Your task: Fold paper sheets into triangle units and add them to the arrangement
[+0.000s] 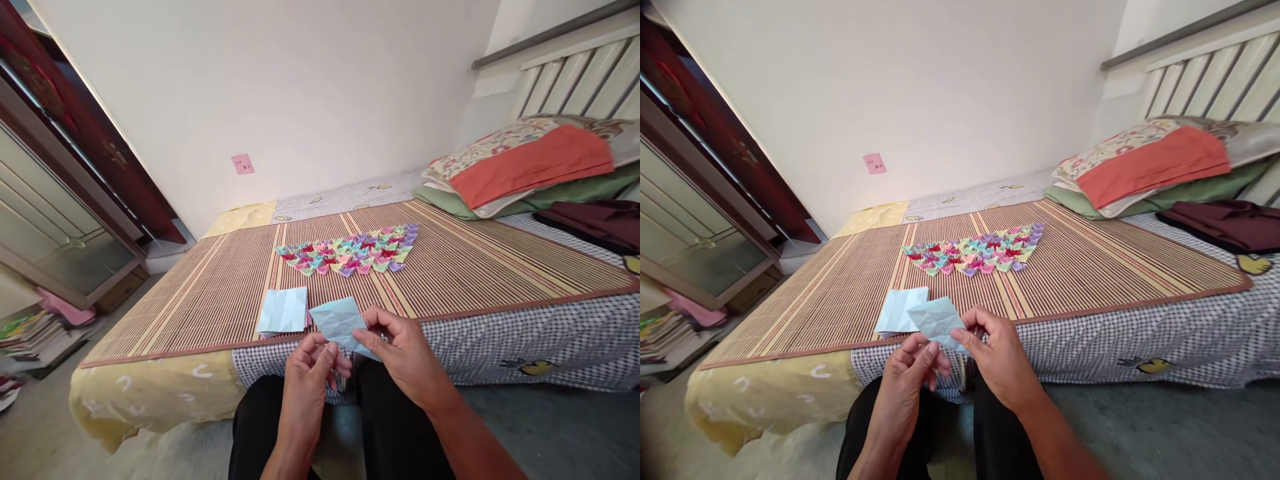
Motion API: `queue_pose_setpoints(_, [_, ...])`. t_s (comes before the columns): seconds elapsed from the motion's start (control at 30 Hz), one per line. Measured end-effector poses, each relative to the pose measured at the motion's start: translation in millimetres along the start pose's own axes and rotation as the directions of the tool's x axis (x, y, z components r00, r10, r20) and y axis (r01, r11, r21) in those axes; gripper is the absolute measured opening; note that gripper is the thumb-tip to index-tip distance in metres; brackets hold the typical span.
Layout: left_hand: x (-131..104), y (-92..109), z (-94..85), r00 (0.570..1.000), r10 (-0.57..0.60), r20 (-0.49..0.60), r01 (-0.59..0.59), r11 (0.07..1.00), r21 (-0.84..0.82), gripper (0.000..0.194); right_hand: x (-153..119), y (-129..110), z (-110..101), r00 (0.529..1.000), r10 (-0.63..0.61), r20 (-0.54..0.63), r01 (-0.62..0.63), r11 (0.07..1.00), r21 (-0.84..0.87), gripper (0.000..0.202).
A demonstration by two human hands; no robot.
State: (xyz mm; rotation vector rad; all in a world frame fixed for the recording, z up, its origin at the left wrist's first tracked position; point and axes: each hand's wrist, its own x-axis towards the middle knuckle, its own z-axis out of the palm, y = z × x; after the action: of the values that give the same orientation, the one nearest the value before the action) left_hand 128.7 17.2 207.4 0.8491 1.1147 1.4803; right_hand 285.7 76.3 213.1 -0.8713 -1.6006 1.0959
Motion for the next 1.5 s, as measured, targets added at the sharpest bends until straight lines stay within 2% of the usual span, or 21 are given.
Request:
queue_pose_setpoints(0.1, [-1.2, 5.6, -4.7, 0.983, -0.152, 0.098, 0.163, 0.980, -0.112, 0.034, -0.9, -0.6, -3.9, 0.995, -0.099, -0.020, 0.098, 0.994, -0.038, 0.020])
queue_pose_setpoints(0.2, [-0.3, 11.7, -6.8, 0.933, -0.303, 0.193, 0.349, 0.893, -0.286, 0.041, 0.1, -1.8, -8.4, 0.968, -0.249, 0.015, 0.250, 0.967, -0.048, 0.015])
queue_pose_setpoints(0.27, [1.0, 14.0, -6.8, 0.914, -0.340, 0.221, 0.398, 0.854, -0.334, 0.041, 1.6, -1.5, -12.2, 0.942, -0.331, 0.051, 0.333, 0.942, -0.037, 0.012])
queue_pose_setpoints(0.4, [1.6, 11.8, -3.6, 0.946, -0.269, 0.182, 0.315, 0.895, -0.315, 0.031, 0.9, -0.1, -19.6, 0.922, -0.365, 0.132, 0.376, 0.924, -0.075, 0.010])
queue_pose_setpoints(0.47, [1.6, 8.9, -1.2, 0.972, -0.212, 0.097, 0.232, 0.925, -0.302, 0.028, -2.8, -0.5, -20.4, 0.926, -0.352, 0.137, 0.371, 0.916, -0.153, 0.012])
queue_pose_setpoints(0.53, [1.8, 6.5, 0.7, 0.989, -0.150, -0.010, 0.141, 0.945, -0.296, 0.028, -7.9, -1.3, -17.8, 0.914, -0.382, 0.137, 0.406, 0.877, -0.259, 0.023])
queue_pose_setpoints(0.6, [2.0, 5.3, 2.1, 0.991, -0.090, -0.095, 0.057, 0.952, -0.301, 0.032, -12.9, -1.7, -12.5, 0.872, -0.464, 0.156, 0.488, 0.794, -0.363, 0.035])
queue_pose_setpoints(0.7, [2.0, 6.0, 3.1, 0.987, -0.022, -0.160, -0.032, 0.943, -0.331, 0.043, -17.5, -1.1, -3.5, 0.786, -0.592, 0.178, 0.594, 0.646, -0.479, 0.046])
queue_pose_setpoints(0.77, [2.6, 7.3, 2.8, 0.984, -0.023, -0.174, -0.042, 0.933, -0.357, 0.050, -18.6, -0.3, 0.4, 0.745, -0.643, 0.177, 0.624, 0.580, -0.524, 0.044])
queue_pose_setpoints(0.83, [4.0, 8.9, 1.1, 0.984, -0.084, -0.156, 0.018, 0.923, -0.384, 0.047, -18.9, 0.5, 2.0, 0.729, -0.661, 0.179, 0.634, 0.553, -0.541, 0.035])
queue_pose_setpoints(0.93, [7.2, 10.5, -3.4, 0.981, -0.194, -0.029, 0.168, 0.906, -0.389, 0.033, -19.6, 1.7, 1.3, 0.735, -0.648, 0.198, 0.637, 0.560, -0.529, 0.027])
queue_pose_setpoints(1.0, [8.6, 10.4, -6.1, 0.975, -0.218, 0.046, 0.220, 0.905, -0.363, 0.028, -20.4, 2.9, 0.6, 0.745, -0.634, 0.206, 0.635, 0.580, -0.511, 0.027])
queue_pose_setpoints(1.1, [7.6, 8.8, -6.1, 0.985, -0.169, 0.044, 0.174, 0.928, -0.329, 0.026, -21.4, 4.6, 2.2, 0.781, -0.602, 0.164, 0.598, 0.647, -0.473, 0.019])
queue_pose_setpoints(1.17, [4.9, 7.4, -3.0, 0.994, -0.110, 0.014, 0.109, 0.946, -0.307, 0.024, -21.4, 5.1, 5.7, 0.828, -0.556, 0.073, 0.526, 0.724, -0.447, 0.012])
queue_pose_setpoints(1.3, [-1.0, 5.4, 6.4, 0.999, -0.035, -0.026, 0.028, 0.968, -0.250, 0.022, -19.6, 4.1, 13.3, 0.895, -0.431, -0.114, 0.356, 0.845, -0.400, 0.016])
queue_pose_setpoints(1.5, [-4.5, 1.9, 14.5, 1.000, -0.008, -0.029, 0.002, 0.981, -0.192, 0.024, -16.0, 1.0, 15.2, 0.937, -0.324, -0.130, 0.257, 0.892, -0.372, 0.019])
